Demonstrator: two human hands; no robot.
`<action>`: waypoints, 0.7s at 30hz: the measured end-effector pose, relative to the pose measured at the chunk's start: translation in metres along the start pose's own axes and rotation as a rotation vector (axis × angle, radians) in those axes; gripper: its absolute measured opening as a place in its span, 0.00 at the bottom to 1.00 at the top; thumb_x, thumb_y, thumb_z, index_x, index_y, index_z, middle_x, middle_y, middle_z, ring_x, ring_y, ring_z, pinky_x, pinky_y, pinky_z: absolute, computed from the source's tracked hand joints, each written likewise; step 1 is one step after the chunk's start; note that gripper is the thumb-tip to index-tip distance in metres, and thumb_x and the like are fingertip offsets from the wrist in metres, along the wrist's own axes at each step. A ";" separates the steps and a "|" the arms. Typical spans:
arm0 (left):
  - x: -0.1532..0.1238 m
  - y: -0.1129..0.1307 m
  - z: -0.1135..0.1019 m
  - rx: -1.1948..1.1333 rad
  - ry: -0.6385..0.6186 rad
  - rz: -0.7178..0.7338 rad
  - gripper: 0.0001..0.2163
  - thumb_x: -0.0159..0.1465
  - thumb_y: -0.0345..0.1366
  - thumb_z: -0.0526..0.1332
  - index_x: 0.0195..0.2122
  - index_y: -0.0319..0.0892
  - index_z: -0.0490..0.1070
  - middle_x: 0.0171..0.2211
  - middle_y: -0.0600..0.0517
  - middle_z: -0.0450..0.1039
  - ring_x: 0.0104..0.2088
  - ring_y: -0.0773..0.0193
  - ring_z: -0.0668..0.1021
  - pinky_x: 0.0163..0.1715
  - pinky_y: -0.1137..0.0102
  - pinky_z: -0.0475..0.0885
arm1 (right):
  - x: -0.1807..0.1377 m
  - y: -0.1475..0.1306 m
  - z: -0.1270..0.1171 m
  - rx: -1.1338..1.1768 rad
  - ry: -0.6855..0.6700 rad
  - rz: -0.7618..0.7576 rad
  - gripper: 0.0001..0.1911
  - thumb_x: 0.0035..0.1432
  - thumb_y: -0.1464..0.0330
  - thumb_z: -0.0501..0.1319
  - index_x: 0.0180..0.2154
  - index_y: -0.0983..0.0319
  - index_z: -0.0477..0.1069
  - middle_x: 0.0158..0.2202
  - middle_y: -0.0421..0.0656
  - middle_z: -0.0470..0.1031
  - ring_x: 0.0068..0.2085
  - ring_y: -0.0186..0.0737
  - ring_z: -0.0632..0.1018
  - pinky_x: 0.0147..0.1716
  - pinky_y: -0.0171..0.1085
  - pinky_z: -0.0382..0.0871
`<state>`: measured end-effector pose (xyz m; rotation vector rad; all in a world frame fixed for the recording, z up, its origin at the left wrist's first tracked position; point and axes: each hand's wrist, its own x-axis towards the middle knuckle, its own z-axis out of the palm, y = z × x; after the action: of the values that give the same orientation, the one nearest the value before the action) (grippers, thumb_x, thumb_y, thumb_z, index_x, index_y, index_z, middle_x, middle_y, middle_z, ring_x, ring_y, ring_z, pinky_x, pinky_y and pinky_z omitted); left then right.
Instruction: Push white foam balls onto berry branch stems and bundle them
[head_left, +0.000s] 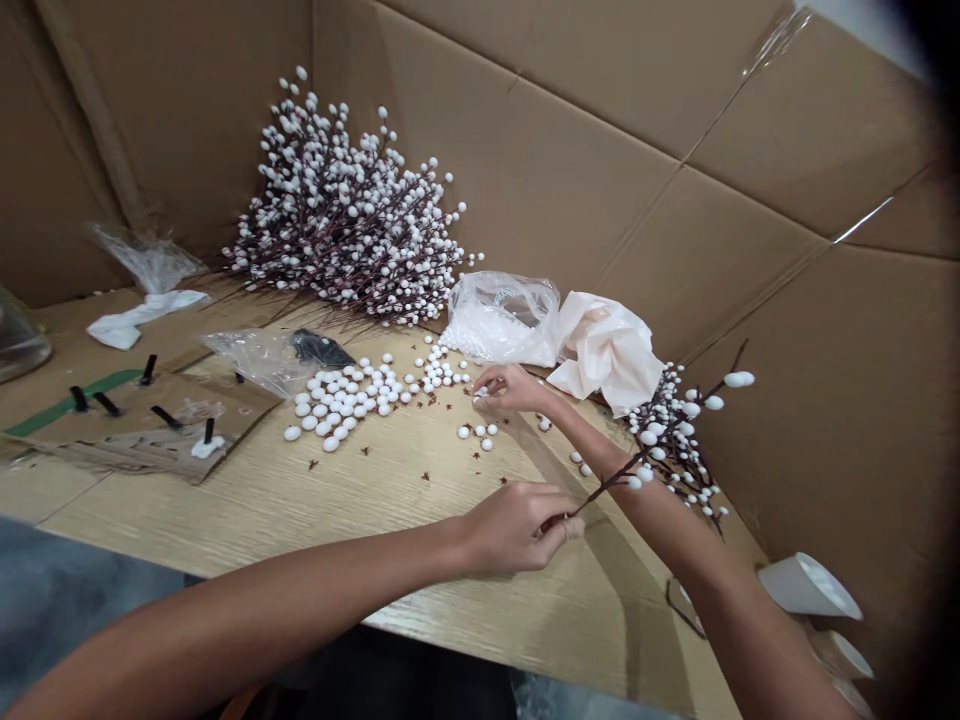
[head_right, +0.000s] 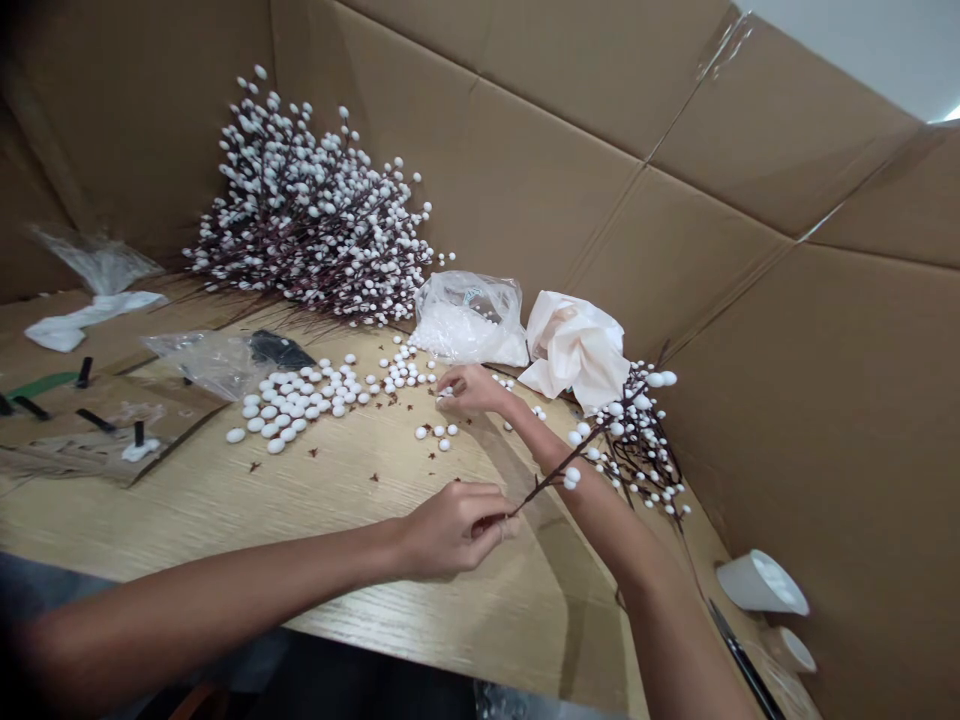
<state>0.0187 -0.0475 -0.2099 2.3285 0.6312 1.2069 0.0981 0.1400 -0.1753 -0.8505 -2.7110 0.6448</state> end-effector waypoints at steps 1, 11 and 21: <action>0.000 0.000 0.000 -0.003 0.001 0.003 0.07 0.63 0.28 0.54 0.27 0.38 0.66 0.22 0.55 0.60 0.24 0.70 0.65 0.27 0.76 0.60 | -0.002 0.001 -0.001 -0.002 -0.005 0.005 0.11 0.47 0.69 0.66 0.36 0.65 0.77 0.38 0.45 0.79 0.36 0.38 0.78 0.36 0.34 0.73; -0.001 -0.001 0.001 0.000 -0.001 0.020 0.08 0.63 0.29 0.54 0.27 0.39 0.66 0.22 0.54 0.62 0.24 0.69 0.66 0.26 0.76 0.62 | -0.007 0.004 -0.012 -0.113 0.053 0.057 0.16 0.56 0.66 0.59 0.46 0.63 0.74 0.49 0.48 0.76 0.49 0.45 0.76 0.48 0.42 0.70; -0.001 -0.002 -0.001 -0.020 -0.009 0.019 0.06 0.61 0.27 0.55 0.27 0.39 0.67 0.23 0.54 0.65 0.24 0.69 0.69 0.28 0.76 0.64 | 0.041 0.032 0.005 -0.170 0.153 0.190 0.21 0.58 0.75 0.54 0.53 0.66 0.69 0.56 0.52 0.69 0.57 0.51 0.70 0.58 0.49 0.59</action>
<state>0.0168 -0.0461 -0.2107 2.3272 0.5928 1.2056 0.0791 0.1860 -0.1911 -1.1596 -2.5940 0.3699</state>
